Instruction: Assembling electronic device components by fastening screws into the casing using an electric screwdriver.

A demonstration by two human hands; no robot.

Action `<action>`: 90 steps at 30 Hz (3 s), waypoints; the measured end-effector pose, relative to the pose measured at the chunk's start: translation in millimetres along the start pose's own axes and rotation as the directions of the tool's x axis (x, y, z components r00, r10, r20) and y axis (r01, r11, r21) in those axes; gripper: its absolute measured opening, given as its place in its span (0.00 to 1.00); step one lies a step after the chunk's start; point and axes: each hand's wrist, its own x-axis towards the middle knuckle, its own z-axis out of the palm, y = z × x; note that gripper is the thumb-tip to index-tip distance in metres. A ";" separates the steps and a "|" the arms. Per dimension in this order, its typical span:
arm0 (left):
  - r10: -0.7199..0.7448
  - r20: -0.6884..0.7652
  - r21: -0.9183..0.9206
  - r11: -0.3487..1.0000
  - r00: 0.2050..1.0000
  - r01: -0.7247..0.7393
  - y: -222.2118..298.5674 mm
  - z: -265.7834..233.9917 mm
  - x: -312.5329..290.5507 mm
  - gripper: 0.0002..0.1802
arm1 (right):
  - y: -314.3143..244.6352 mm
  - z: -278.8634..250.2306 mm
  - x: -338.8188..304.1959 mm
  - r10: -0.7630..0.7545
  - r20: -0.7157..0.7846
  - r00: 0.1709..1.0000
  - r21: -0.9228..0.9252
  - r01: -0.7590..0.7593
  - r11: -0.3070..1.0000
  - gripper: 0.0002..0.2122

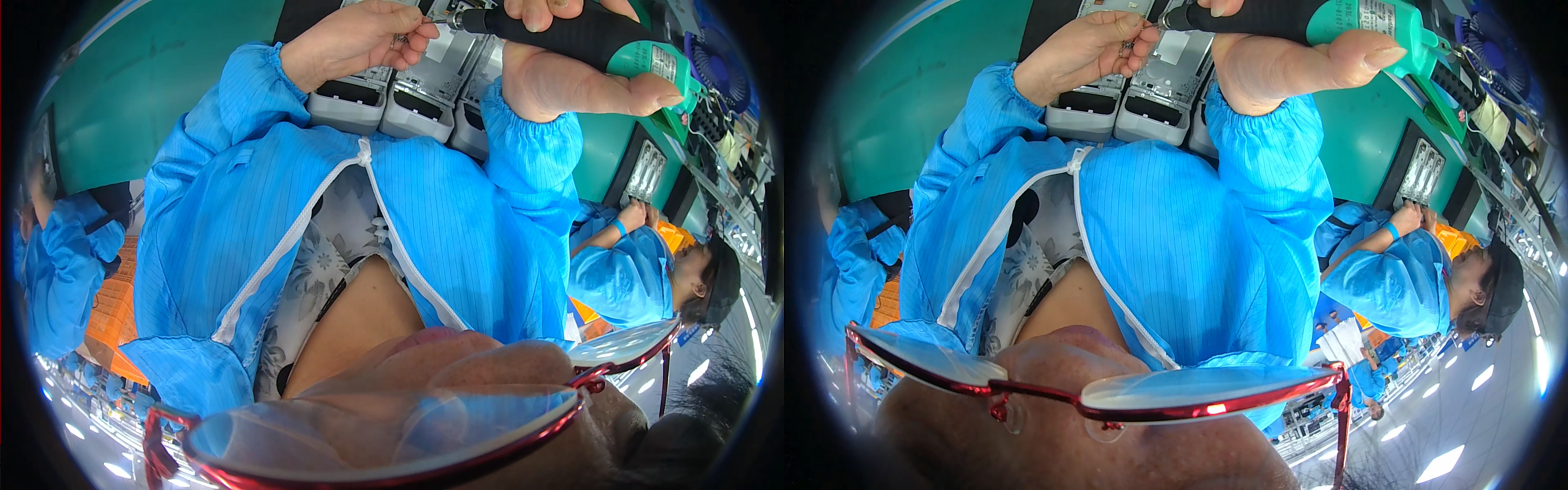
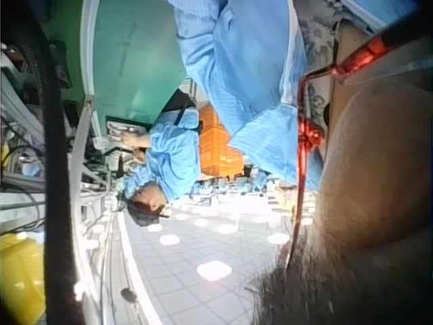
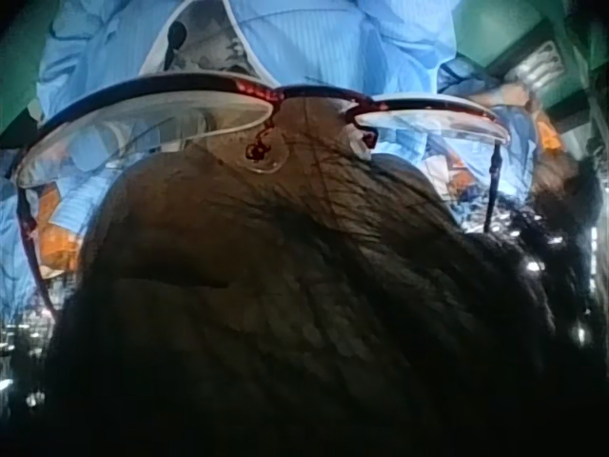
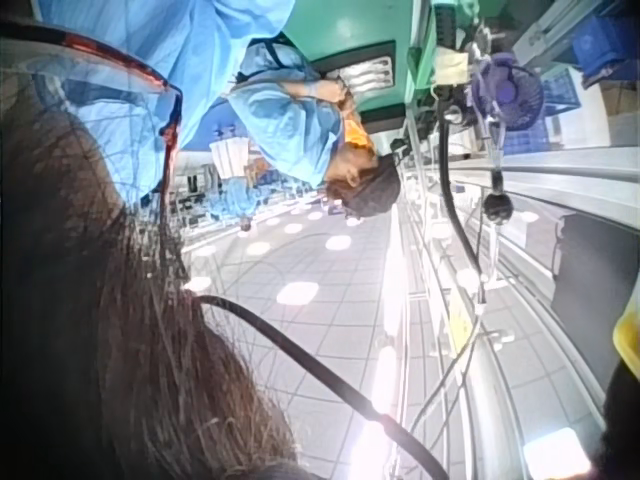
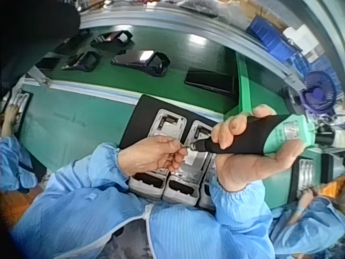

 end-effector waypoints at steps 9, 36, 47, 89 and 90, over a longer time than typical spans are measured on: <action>-0.091 0.097 -0.319 0.940 0.991 0.117 1.0 0.9 -0.8 0.12 | 0.9 -7.1 2.6 -0.144 0.232 0.962 -0.051 0.160 0.986 0.39; -0.102 -0.202 -0.313 0.949 0.974 0.035 10.5 -2.9 6.8 0.10 | -41.0 -99.0 -76.0 -0.115 0.075 0.990 -0.092 0.122 0.988 0.46; -0.050 -0.119 -0.297 0.955 0.992 0.012 10.8 10.5 27.0 0.10 | -61.8 -137.8 -83.5 -0.160 -0.058 0.985 -0.286 0.138 0.948 0.45; -0.150 0.004 -0.221 0.964 0.989 0.147 40.0 38.2 6.7 0.22 | -72.9 -53.3 -16.3 -0.076 0.220 0.973 0.132 0.047 0.990 0.34; -0.142 0.041 -0.248 0.958 0.989 0.148 38.5 38.2 6.1 0.22 | -65.6 -45.0 -10.1 -0.112 0.205 0.972 0.191 0.072 0.979 0.34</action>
